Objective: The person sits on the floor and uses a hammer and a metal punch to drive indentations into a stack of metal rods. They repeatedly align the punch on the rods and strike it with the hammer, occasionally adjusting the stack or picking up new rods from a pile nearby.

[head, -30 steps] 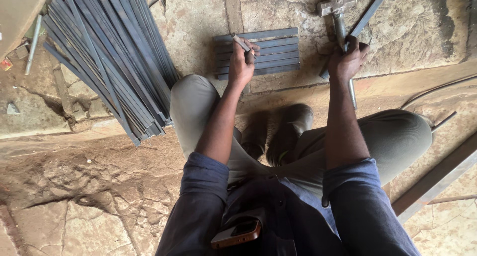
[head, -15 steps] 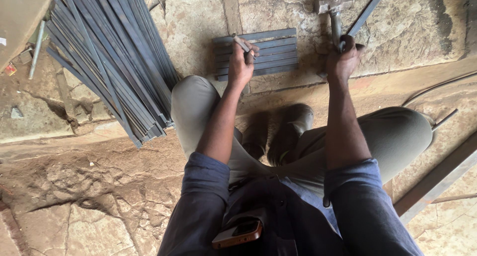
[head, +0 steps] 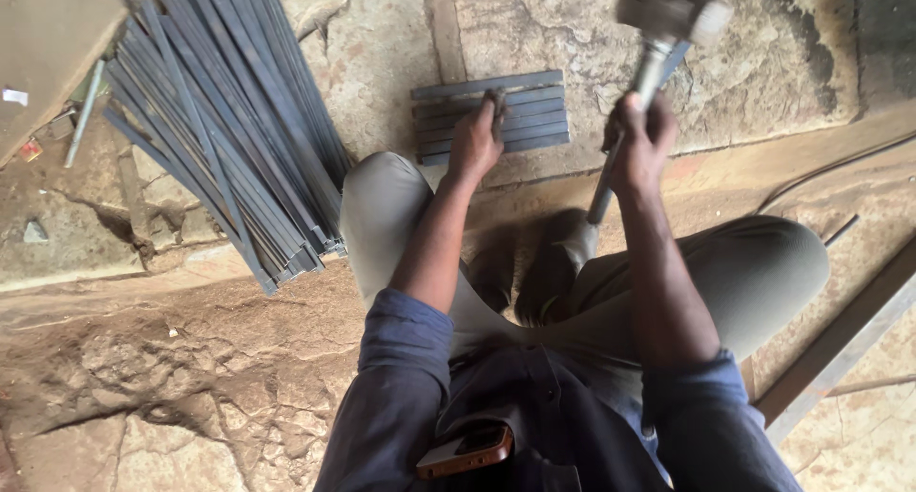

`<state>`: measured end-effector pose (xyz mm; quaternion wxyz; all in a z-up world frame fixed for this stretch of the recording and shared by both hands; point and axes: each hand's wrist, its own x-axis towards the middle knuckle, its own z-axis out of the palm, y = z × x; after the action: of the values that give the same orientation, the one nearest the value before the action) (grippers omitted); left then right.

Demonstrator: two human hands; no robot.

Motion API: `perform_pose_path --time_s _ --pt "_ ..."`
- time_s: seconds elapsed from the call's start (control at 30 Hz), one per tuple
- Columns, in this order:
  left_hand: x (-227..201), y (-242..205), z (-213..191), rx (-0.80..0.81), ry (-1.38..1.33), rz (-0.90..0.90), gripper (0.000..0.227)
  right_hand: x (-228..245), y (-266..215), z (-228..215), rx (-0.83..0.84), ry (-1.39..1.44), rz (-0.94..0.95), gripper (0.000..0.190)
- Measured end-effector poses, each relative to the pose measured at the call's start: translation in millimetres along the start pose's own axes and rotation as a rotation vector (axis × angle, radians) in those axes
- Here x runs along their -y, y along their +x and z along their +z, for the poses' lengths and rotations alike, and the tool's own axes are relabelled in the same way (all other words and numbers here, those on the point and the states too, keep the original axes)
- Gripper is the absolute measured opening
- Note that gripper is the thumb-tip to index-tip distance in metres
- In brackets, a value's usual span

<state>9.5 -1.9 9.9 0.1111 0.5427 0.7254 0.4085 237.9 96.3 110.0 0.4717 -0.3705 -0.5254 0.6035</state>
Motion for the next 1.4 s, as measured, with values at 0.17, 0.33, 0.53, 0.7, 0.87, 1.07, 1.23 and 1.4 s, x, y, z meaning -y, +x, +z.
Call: perform_pose_path --time_s 0.17,0.33,0.53,0.7,0.87,1.07,1.23,1.4 --pt "-0.4 0.7 -0.7 0.021 -0.078 0.0 0.041 87.2 1.7 -4.7 0.211 0.161 -0.536 0.04" --pt "4.0 0.2 5.1 0.016 -0.066 -0.002 0.04 142.5 11.1 -17.7 0.279 0.066 -0.795 0.047" --pt "5.8 -2.7 4.7 0.018 -0.1 0.02 0.035 60.6 1.5 15.0 0.603 -1.048 0.566 0.012" --pt "16.6 -5.2 12.6 -0.02 0.024 -0.02 0.035 43.4 -3.6 6.8 0.387 -0.832 0.184 0.029" --pt "38.1 -13.0 26.9 -0.298 -0.216 -0.217 0.024 15.6 -29.0 -17.6 0.133 -0.446 0.552 0.026" --pt "39.9 -33.5 32.1 -0.554 -1.078 -0.602 0.022 -49.5 -85.8 -34.9 -0.066 0.218 0.84 0.013" --pt "37.5 -34.8 24.9 -0.546 -1.007 -0.652 0.021 -45.4 -156.5 3.6 0.001 0.108 1.108 0.016" --pt "32.4 -40.8 18.2 -0.491 -0.967 -0.672 0.018 -31.1 -160.4 37.2 0.116 0.008 1.005 0.02"
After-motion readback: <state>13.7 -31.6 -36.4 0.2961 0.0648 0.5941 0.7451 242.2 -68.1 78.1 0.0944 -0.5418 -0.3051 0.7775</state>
